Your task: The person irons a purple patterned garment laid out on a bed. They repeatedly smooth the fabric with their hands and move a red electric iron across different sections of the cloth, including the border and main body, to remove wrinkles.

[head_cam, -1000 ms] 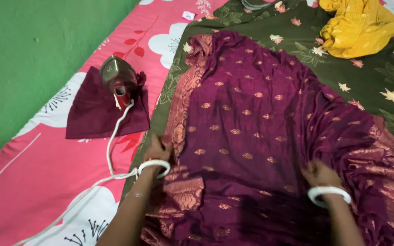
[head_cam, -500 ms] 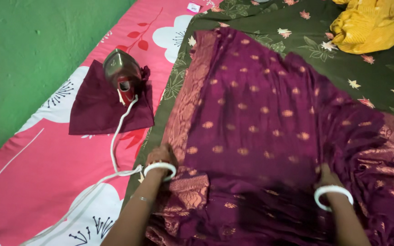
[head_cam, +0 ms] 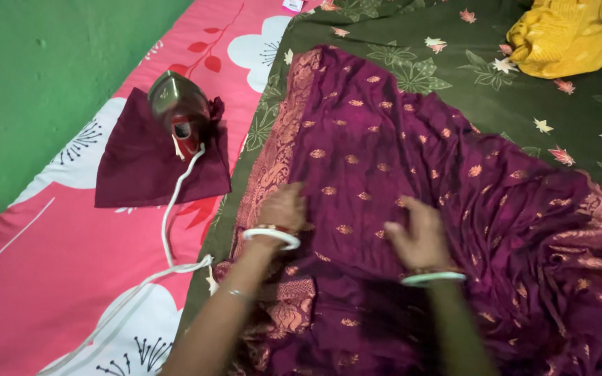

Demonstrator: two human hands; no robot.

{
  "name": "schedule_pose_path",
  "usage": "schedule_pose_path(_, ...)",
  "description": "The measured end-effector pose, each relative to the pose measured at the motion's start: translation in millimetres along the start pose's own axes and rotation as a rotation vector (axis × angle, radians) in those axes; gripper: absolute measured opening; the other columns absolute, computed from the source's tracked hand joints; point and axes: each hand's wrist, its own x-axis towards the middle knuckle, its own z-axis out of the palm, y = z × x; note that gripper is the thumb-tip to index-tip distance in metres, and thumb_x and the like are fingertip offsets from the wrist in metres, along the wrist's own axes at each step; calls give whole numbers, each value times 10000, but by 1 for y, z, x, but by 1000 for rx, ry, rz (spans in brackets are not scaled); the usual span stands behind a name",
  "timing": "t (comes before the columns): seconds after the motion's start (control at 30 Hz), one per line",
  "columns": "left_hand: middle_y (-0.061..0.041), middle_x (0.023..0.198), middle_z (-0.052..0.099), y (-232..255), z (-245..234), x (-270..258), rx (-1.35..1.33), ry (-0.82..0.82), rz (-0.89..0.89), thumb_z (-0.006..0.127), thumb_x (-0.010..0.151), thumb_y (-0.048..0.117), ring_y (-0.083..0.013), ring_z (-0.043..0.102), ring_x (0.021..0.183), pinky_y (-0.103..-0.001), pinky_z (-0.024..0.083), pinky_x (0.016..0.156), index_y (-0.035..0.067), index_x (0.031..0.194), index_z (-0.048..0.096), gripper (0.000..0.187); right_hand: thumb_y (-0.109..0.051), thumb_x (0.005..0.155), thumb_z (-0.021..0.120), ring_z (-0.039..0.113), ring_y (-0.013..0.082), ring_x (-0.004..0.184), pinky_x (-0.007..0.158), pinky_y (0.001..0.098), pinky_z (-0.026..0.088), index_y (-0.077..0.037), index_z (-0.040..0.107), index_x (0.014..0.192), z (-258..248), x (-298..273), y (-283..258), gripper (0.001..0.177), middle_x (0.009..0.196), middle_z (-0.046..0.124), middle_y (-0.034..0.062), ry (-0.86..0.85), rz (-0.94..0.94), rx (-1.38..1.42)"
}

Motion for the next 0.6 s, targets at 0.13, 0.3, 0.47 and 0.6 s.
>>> schedule_pose_path(0.13, -103, 1685, 174, 38, 46, 0, -57, -217, -234, 362, 1005, 598, -330, 134, 1561, -770, 42, 1184, 349, 1618, 179, 687, -320, 855, 668, 287, 363, 1529, 1157, 639, 277, 7, 393, 1501, 104, 2, -79, 774, 1609, 269, 202, -189, -196, -548)
schedule_pose_path(0.3, 5, 1705, -225, 34, 26, -22, 475, -483, -220, 276, 922, 794, -366, -132, 1559, -848, -16, 1095, 432, 1610, -62, 848, -513, 1048, 489, 328, 277, 1488, 1215, 515, 334, -106, 317, 1587, 56, -17, 26, 697, 1633, 277, 149, -192, 78, -879)
schedule_pose_path(0.47, 8, 1702, -238, 47, 10, -17, 479, -527, -263, 305, 906, 802, -406, -170, 1552, -852, -3, 1083, 430, 1612, -85, 888, -530, 973, 355, 155, 350, 1514, 1190, 518, 263, -241, 105, 1626, -41, -27, 137, 757, 1729, -56, 38, -108, 797, -211)
schedule_pose_path(0.6, -44, 1710, -197, 57, 7, -16, 472, -576, -294, 345, 946, 733, -417, -169, 1557, -800, -20, 1120, 376, 1632, -45, 865, -557, 974, 350, 210, 397, 1532, 1223, 522, 307, -268, 144, 1650, -27, -33, 159, 764, 1753, -40, 36, -39, 791, -213)
